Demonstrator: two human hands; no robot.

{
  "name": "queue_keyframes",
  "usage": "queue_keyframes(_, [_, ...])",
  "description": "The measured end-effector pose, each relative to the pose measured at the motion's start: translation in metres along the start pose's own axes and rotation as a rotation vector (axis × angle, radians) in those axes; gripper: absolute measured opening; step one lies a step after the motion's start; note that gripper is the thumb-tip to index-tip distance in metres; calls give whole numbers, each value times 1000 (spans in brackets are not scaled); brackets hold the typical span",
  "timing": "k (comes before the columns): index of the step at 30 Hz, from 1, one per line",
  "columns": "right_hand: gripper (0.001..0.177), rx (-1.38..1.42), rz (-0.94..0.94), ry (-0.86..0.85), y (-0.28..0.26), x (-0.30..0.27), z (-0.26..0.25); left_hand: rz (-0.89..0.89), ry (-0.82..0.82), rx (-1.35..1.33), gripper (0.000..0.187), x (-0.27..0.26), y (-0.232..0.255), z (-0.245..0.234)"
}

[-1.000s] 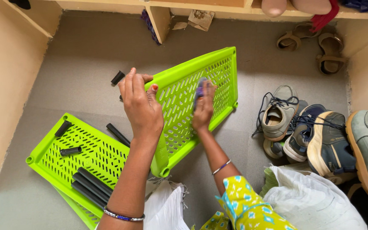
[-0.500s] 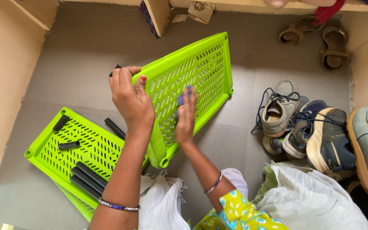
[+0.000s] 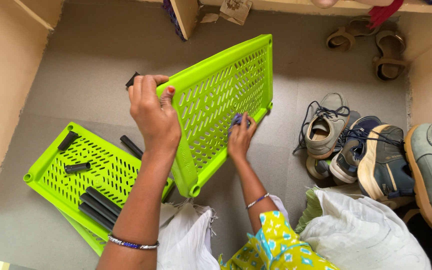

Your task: The person sits on the floor and wipes a green plastic tray with a cloth. They rotate the tray to clean different sides and edges, then place it back on the floor.

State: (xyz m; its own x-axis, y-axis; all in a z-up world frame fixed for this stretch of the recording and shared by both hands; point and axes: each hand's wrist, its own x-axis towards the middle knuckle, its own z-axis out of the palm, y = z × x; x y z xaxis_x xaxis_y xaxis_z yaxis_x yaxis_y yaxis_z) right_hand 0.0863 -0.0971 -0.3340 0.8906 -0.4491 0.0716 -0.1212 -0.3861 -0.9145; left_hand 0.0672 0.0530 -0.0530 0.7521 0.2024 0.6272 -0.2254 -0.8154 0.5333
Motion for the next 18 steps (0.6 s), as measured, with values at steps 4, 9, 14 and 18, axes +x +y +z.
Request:
queue_keyframes(4, [56,15,420,9,38,23,6,-33,-21,14,13,5,-4,-15])
queue_keyframes(9, [55,-166,244,56,72,10,25,-37,-46,51,13,8,-6,-24])
queue_keyframes(14, [46,-254,460,43,103,41,26,18,-113,61,11,13,-9,-31])
queue_keyframes(18, [43,-284,448,56,102,102,30,6,-153,27,12,17,-11,-34])
